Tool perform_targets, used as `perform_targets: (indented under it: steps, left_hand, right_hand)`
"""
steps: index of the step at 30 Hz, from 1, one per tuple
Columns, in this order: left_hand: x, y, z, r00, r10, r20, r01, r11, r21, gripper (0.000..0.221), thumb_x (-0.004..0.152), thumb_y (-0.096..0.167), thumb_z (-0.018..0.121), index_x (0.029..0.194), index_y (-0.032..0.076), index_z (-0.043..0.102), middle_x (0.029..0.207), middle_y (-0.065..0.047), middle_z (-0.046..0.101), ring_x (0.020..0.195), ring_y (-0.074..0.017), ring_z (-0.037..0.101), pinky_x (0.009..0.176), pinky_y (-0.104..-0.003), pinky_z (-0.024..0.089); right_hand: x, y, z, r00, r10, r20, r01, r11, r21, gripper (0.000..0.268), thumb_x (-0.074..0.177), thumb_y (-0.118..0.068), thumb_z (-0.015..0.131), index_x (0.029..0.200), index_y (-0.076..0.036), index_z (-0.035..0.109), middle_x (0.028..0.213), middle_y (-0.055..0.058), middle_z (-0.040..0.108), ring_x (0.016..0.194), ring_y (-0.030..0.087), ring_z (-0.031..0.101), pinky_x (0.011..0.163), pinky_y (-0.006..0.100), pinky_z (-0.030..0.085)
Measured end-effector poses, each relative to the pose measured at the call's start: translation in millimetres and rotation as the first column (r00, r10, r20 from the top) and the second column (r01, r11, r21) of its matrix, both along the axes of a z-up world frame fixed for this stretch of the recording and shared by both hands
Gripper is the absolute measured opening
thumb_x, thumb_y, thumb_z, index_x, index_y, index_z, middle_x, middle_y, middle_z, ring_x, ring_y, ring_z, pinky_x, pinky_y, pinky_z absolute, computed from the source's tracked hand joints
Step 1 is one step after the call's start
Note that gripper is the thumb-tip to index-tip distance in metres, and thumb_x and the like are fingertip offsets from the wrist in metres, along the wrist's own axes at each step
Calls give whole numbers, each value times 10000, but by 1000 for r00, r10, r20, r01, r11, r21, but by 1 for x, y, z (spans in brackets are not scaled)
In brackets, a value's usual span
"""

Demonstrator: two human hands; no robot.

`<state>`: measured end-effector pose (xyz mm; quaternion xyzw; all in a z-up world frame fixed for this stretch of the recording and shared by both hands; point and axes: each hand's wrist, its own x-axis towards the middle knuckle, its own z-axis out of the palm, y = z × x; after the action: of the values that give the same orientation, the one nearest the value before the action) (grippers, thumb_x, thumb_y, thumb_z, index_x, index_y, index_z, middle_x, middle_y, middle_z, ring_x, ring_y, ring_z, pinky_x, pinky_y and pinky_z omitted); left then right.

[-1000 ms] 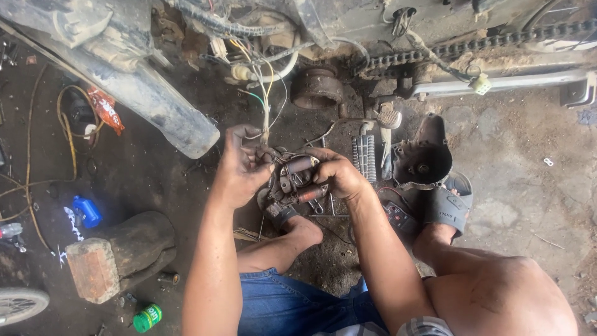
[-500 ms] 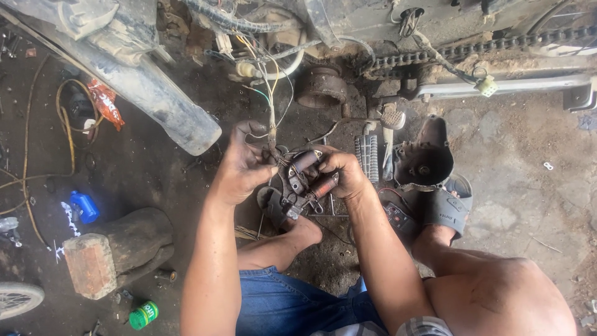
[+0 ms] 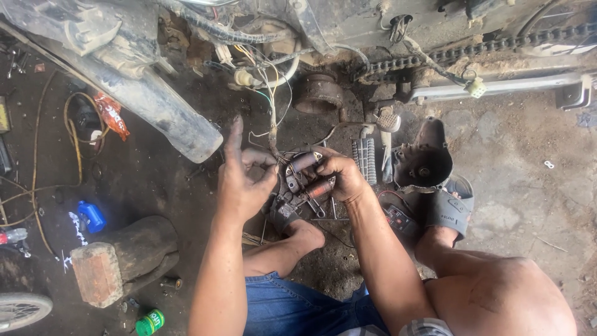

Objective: The person is disassembling the engine cover of a motorcycle using a T-handle wrench to remove and inspect the stator assembly.

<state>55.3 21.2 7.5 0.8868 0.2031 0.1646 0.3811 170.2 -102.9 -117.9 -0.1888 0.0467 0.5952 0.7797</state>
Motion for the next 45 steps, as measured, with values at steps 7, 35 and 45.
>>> perform_targets:
  steps: [7, 35, 45]
  left_hand:
    - [-8, 9, -10, 999, -51, -4, 50, 998, -36, 1032, 771, -225, 659, 1614, 9, 110, 826, -172, 687, 757, -311, 670, 774, -456, 595]
    - [-1, -3, -7, 983, 164, -84, -160, 986, 52, 883, 768, -206, 685, 1526, -27, 267, 872, -195, 687, 803, -333, 697, 753, -465, 622]
    - [-11, 4, -26, 964, 248, -93, -255, 965, -62, 815, 724, -212, 672, 1422, 28, 326, 925, -162, 662, 830, -257, 687, 698, -380, 663]
  right_hand:
    - [-16, 11, -64, 999, 11, -43, -11, 1000, 6, 781, 502, -128, 552, 1236, 130, 611, 807, 277, 677, 628, 262, 526, 561, 322, 435]
    - [1, -6, -14, 849, 161, 503, -96, 984, -153, 712, 633, -50, 712, 1310, 127, 579, 1099, 271, 659, 974, 335, 583, 804, 416, 473]
    - [4, -5, 0, 916, 96, 389, -67, 994, -87, 594, 600, -53, 662, 1188, 26, 688, 977, 162, 725, 848, 250, 673, 726, 346, 538]
